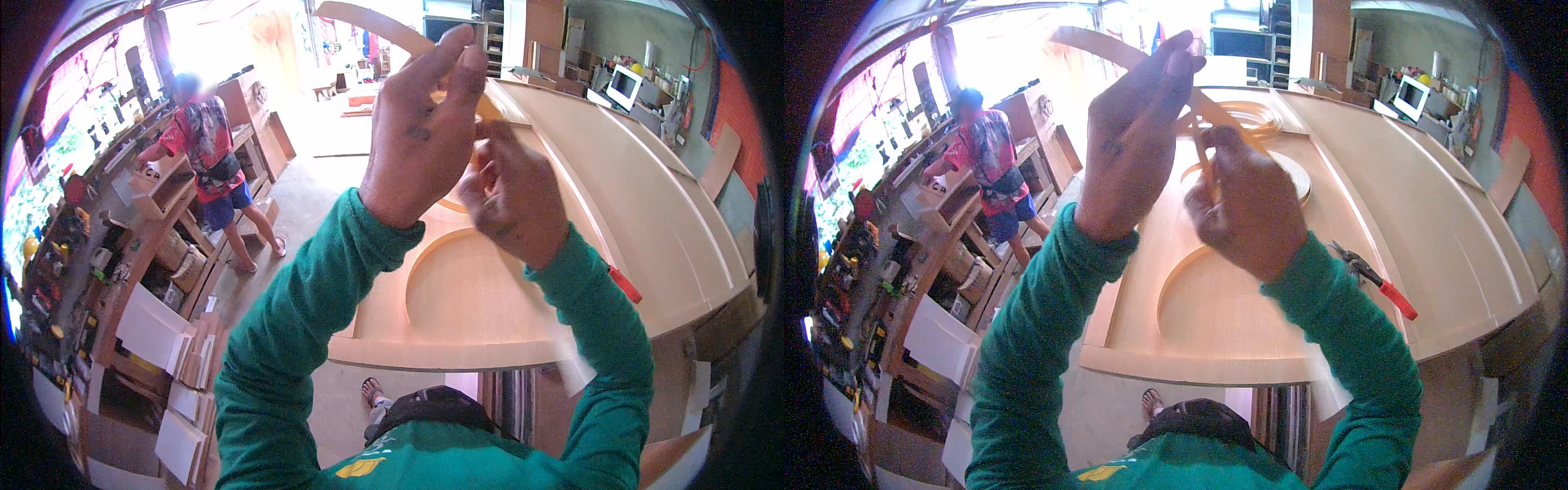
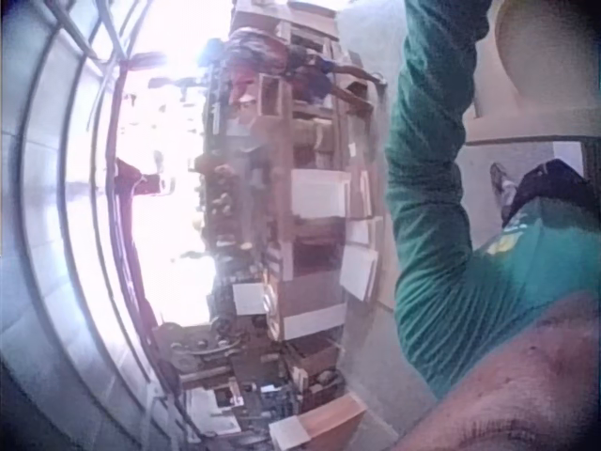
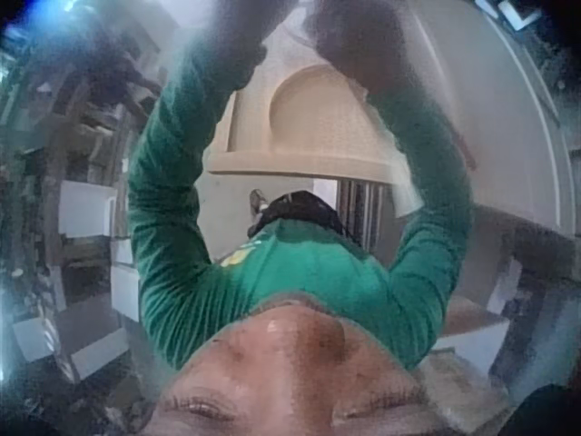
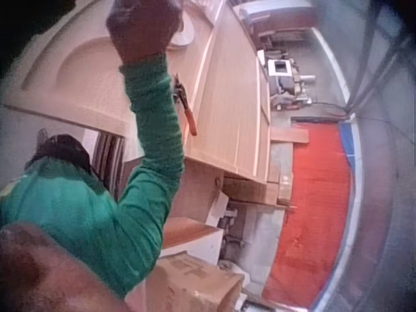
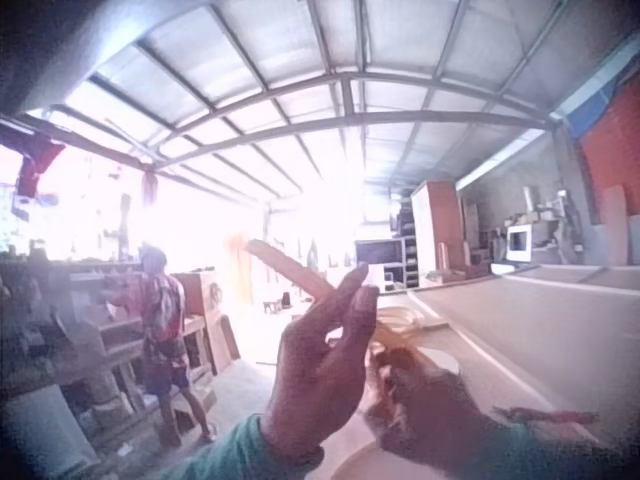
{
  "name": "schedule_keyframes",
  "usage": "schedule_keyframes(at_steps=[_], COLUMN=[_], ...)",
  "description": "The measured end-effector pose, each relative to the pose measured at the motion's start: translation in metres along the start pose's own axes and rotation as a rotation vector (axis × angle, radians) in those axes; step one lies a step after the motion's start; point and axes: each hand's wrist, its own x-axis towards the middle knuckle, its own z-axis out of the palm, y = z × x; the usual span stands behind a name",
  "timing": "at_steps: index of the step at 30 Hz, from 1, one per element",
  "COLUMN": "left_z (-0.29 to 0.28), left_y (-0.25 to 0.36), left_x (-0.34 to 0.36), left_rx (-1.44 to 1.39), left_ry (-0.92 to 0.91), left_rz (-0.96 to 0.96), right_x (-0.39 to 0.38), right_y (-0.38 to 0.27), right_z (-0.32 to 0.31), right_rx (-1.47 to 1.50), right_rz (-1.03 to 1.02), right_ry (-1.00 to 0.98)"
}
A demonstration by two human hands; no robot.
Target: The person cuts thin strips of wood veneer using pliers, bends them, and places them into circular cutouts on a large wooden board. The person repeatedly measures, cuts, and arranges the veneer pieces to fit the contours of the board.
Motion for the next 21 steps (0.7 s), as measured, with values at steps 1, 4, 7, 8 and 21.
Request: schedule_keyframes(at_steps=[1, 4, 7, 8, 21], left_z=[-0.003, -0.022, -0.041, -0.048, -0.052], left_y=[0.0, 0.0, -0.001, -0.001, 0.026], left_x=[0.004, 0.024, 0.044, 0.045, 0.135], left_rx=[0.108, 0.485, 0.68, 0.713, 0.892], left_ry=[-0.008, 0.07, 0.185, 0.195, 0.073], left_rz=[0.084, 0.475, 0.553, 0.357, 1.076], right_x=[-0.001, -0.009, -0.024, -0.026, -0.059], right_y=[0.004, 0.019, 0.029, 0.033, 0.054], right_z=[-0.005, -0.027, -0.046, -0.053, -0.104], right_rx=[0.139, 0.283, 0.34, 0.262, 0.277], right_rz=[0.021, 0.139, 0.293, 0.272, 0.389], right_ry=[0.047, 0.092, 0.21, 0.237, 0.217])
